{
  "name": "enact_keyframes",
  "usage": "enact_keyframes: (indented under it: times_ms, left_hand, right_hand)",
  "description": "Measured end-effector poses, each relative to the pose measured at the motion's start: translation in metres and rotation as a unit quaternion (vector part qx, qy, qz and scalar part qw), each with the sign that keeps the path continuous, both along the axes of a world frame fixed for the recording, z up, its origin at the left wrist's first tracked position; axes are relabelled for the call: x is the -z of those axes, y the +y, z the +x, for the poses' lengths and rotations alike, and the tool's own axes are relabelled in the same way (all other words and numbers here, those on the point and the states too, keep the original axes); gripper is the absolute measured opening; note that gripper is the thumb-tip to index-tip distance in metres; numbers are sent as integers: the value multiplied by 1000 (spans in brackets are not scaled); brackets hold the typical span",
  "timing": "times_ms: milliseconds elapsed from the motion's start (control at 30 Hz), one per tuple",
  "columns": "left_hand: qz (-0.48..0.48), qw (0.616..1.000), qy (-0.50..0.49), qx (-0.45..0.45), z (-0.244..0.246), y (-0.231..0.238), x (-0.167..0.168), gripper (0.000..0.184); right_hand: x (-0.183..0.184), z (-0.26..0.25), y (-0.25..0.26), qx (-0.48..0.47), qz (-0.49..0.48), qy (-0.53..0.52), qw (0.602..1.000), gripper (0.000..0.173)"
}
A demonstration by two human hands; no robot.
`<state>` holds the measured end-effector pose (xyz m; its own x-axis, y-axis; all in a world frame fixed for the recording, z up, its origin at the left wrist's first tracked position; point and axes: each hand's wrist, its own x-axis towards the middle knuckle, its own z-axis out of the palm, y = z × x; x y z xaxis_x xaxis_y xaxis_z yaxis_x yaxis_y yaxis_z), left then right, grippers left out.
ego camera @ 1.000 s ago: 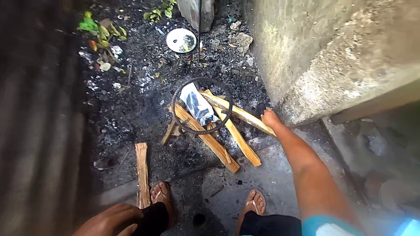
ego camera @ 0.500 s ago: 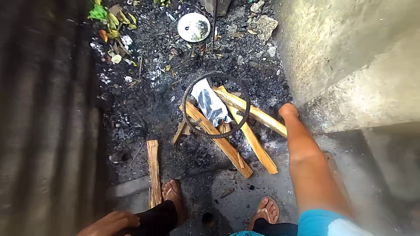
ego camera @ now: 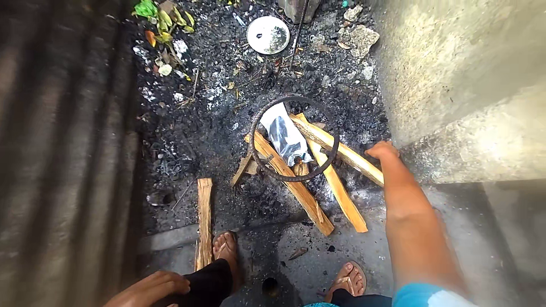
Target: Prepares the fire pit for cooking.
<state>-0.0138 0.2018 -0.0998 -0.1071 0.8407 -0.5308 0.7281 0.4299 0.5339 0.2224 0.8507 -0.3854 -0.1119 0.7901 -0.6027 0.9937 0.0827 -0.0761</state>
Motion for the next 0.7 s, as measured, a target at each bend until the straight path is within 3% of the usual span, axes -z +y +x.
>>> enact_keyframes:
  times_ms: [100, 200, 233, 300, 367, 433, 500, 600, 700]
  left_hand:
    - [3, 1000, -4, -2, 0, -1, -1, 36]
    - [6, 1000, -7, -1, 0, -1, 0, 37]
    - [8, 1000, -8, -1, 0, -1, 1, 37]
    - [10, 1000, -6, -1, 1, -2, 2, 36]
    - [11, 1000, -5, -5, 2, -2, 3, 36]
    - [5, 1000, -9, -10, 3, -1, 2, 37]
    - [0, 1000, -10, -17, 4, 2, -1, 37]
    - [-5, 1000, -10, -24, 2, 5, -3, 37]
    - [-10, 1000, -13, -23, 0, 8, -2, 37]
  right_hand:
    - [-22, -9, 7, 0, -54, 53, 997, 85]
    - [-75, -30, 26, 69, -68, 221, 970, 69]
    - [-98, -40, 37, 106, -45, 317, 941, 68]
    - [-151, -63, 57, 170, -6, 521, 837, 73]
    - [-188, -81, 75, 198, 58, 619, 757, 77]
    - [-189, -81, 95, 155, 151, 582, 784, 76]
    - [-167, -63, 99, 64, 172, 472, 862, 65]
    - [-115, -37, 77, -38, 67, 318, 945, 43]
    - [-44, -13, 41, -57, -45, 199, 977, 32]
